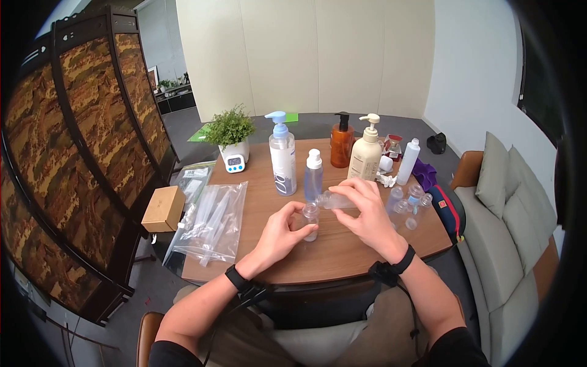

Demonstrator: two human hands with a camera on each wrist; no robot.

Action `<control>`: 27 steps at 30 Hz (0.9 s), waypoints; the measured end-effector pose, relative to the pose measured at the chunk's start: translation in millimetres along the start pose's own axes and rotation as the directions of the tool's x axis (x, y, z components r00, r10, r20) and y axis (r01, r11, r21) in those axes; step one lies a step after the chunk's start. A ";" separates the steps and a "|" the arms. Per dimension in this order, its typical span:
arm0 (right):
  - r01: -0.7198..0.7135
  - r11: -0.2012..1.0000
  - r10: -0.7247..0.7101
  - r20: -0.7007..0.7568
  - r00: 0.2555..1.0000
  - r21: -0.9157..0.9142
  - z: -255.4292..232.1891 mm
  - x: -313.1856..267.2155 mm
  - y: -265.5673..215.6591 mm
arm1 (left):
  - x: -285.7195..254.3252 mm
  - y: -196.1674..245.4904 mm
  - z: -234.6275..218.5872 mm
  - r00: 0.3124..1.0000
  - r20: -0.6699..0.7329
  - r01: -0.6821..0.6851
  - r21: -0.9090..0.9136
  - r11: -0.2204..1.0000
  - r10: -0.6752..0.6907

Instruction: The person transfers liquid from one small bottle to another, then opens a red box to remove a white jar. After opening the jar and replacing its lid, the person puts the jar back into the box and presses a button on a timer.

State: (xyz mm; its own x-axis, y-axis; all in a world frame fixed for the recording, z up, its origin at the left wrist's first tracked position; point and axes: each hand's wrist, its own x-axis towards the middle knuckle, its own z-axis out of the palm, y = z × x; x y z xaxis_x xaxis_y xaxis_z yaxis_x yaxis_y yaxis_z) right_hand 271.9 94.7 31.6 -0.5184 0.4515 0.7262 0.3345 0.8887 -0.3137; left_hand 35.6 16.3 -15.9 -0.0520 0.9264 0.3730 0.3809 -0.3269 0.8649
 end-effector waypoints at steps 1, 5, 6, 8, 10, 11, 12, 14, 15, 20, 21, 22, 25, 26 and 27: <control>0.003 1.000 -0.003 0.006 1.000 0.001 -0.7 0.5 -1.2 | 0.2 0.8 -0.5 1.000 -0.005 0.003 -0.004 1.000 -0.003; 0.051 0.998 -0.051 -0.008 0.999 -0.049 -1.7 2.4 -3.5 | 1.1 -2.2 -1.1 0.999 0.027 0.041 0.027 0.999 -0.041; 0.064 0.996 -0.065 -0.013 0.998 -0.068 -1.4 3.1 -3.5 | 1.7 -4.3 -1.2 0.999 0.028 0.036 0.032 0.999 -0.037; 0.076 0.994 -0.078 -0.013 0.997 -0.084 -1.3 3.7 -4.1 | 1.7 -6.2 -1.6 0.999 0.024 0.031 0.036 0.999 -0.032; 0.088 0.991 -0.090 -0.013 0.996 -0.100 -1.0 4.1 -4.5 | 1.6 -6.2 -2.1 0.999 0.020 0.026 0.041 0.999 -0.027; 0.089 0.990 -0.091 -0.016 0.996 -0.106 -0.9 4.1 -4.6 | 1.4 -5.4 -2.2 0.999 0.020 0.029 0.050 0.998 -0.031; 0.089 0.990 -0.092 -0.020 0.996 -0.113 -0.9 4.2 -4.6 | 1.5 -4.9 -2.3 0.999 0.021 0.033 0.059 0.998 -0.034; 0.099 0.987 -0.102 -0.018 0.995 -0.125 -1.9 5.0 -5.3 | 1.5 -4.8 -2.3 0.999 0.016 0.031 0.059 0.998 -0.032; 0.106 0.985 -0.110 -0.019 0.994 -0.138 -2.0 5.3 -5.2 | 1.4 -4.8 -2.2 0.999 0.016 0.027 0.059 0.998 -0.028; 0.124 0.981 -0.128 -0.021 0.991 -0.149 -1.4 5.6 -3.9 | 0.7 0.5 -2.0 1.000 0.015 0.026 0.048 0.999 -0.027; 0.126 0.980 -0.131 -0.022 0.991 -0.153 -1.2 5.8 -4.1 | 0.8 0.7 -2.1 1.000 0.017 0.022 0.048 0.999 -0.023; 0.128 0.980 -0.132 -0.021 0.991 -0.152 -1.3 5.8 -4.9 | 0.8 0.5 -2.2 1.000 0.015 0.023 0.048 0.999 -0.024; 0.131 0.976 -0.137 -0.023 0.990 -0.177 -2.8 6.0 -7.8 | 1.0 0.7 -2.3 1.000 0.017 0.016 0.051 0.999 -0.017; 0.129 0.976 -0.135 -0.023 0.991 -0.177 -3.3 6.2 -8.4 | 0.8 1.9 -2.4 1.000 0.016 0.019 0.054 0.998 -0.020; 0.128 0.976 -0.134 -0.023 0.991 -0.176 -3.4 6.2 -8.7 | 0.6 2.6 -2.5 1.000 0.015 0.022 0.056 0.998 -0.023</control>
State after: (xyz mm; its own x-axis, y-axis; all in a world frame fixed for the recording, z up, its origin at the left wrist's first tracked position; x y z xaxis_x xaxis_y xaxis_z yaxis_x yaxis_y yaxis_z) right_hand 268.4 89.5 40.9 -0.5402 0.3267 0.7756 0.3992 0.9108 -0.1056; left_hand 34.3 15.6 -12.6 -0.0466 0.9362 0.3483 0.4310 -0.2957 0.8525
